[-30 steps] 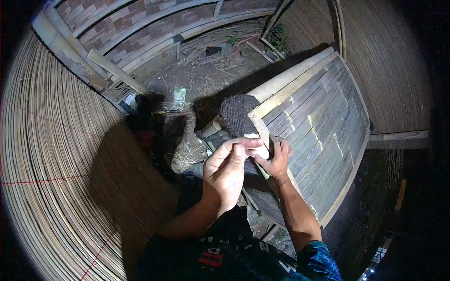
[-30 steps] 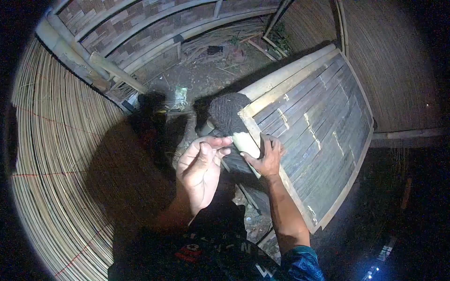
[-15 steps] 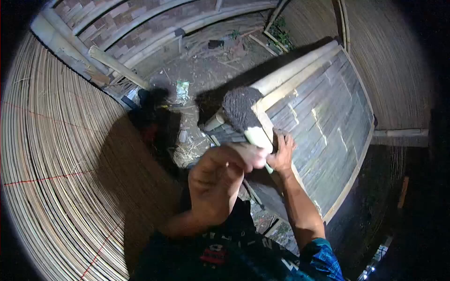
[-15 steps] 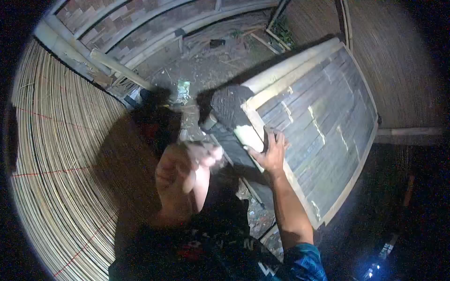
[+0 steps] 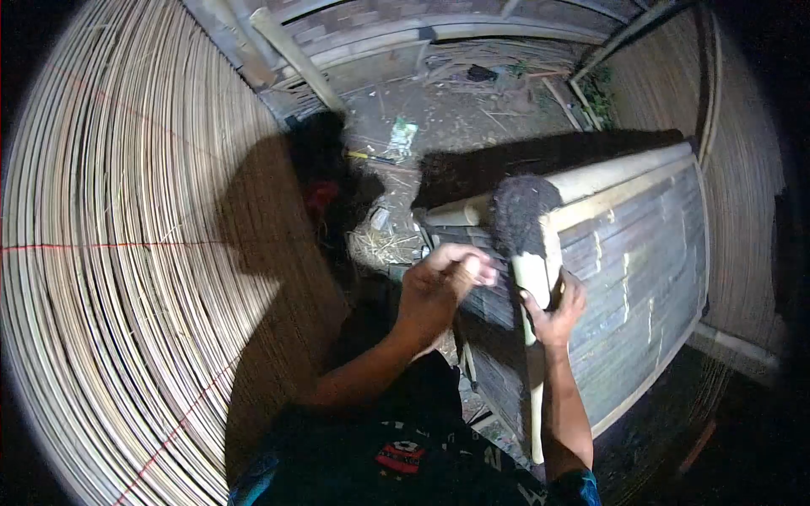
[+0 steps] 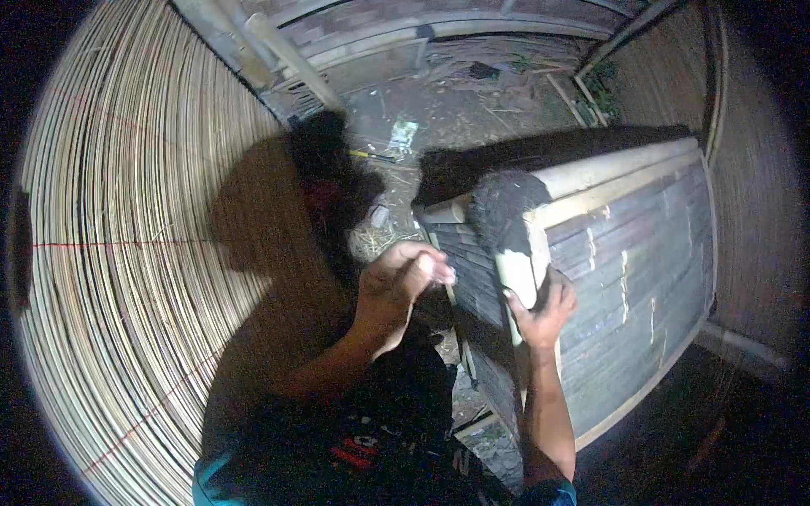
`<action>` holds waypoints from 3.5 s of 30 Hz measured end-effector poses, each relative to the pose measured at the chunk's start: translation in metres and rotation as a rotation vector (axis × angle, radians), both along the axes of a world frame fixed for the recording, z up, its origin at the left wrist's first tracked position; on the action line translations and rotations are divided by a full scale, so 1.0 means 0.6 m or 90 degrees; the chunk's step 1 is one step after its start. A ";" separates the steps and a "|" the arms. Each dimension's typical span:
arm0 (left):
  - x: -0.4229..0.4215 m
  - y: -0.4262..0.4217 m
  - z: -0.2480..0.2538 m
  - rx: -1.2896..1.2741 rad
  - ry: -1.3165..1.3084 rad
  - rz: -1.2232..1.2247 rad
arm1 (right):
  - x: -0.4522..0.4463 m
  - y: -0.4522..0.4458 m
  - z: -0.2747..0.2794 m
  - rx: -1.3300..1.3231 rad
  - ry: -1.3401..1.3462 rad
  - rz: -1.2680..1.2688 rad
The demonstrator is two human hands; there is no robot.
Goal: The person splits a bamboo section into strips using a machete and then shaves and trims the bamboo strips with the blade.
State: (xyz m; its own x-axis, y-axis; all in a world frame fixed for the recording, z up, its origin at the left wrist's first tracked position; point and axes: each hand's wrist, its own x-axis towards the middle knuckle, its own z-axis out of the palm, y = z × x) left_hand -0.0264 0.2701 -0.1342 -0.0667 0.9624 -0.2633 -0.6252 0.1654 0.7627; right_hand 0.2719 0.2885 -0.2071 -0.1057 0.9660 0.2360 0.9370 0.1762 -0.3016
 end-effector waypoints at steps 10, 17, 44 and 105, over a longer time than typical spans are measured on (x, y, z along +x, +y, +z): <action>-0.230 -0.066 -0.520 -0.426 0.094 0.428 | -0.040 0.034 -0.016 0.028 -0.082 0.013; -0.333 0.032 -0.772 -0.601 0.180 0.443 | -0.087 0.185 -0.074 -0.035 -0.167 -0.066; -0.593 0.425 -1.444 -0.327 0.670 0.070 | -0.245 0.264 -0.266 -0.080 -0.258 -0.089; -0.353 0.213 -0.587 0.061 0.650 0.245 | -0.146 0.211 -0.058 0.058 -0.031 -0.057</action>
State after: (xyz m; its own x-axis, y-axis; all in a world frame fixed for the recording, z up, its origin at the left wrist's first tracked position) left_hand -0.2379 0.3979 -0.4864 -0.5117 0.8436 0.1626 0.3118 0.0061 0.9501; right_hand 0.1843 0.4149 -0.2419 -0.0344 0.9468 0.3200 0.9635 0.1165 -0.2411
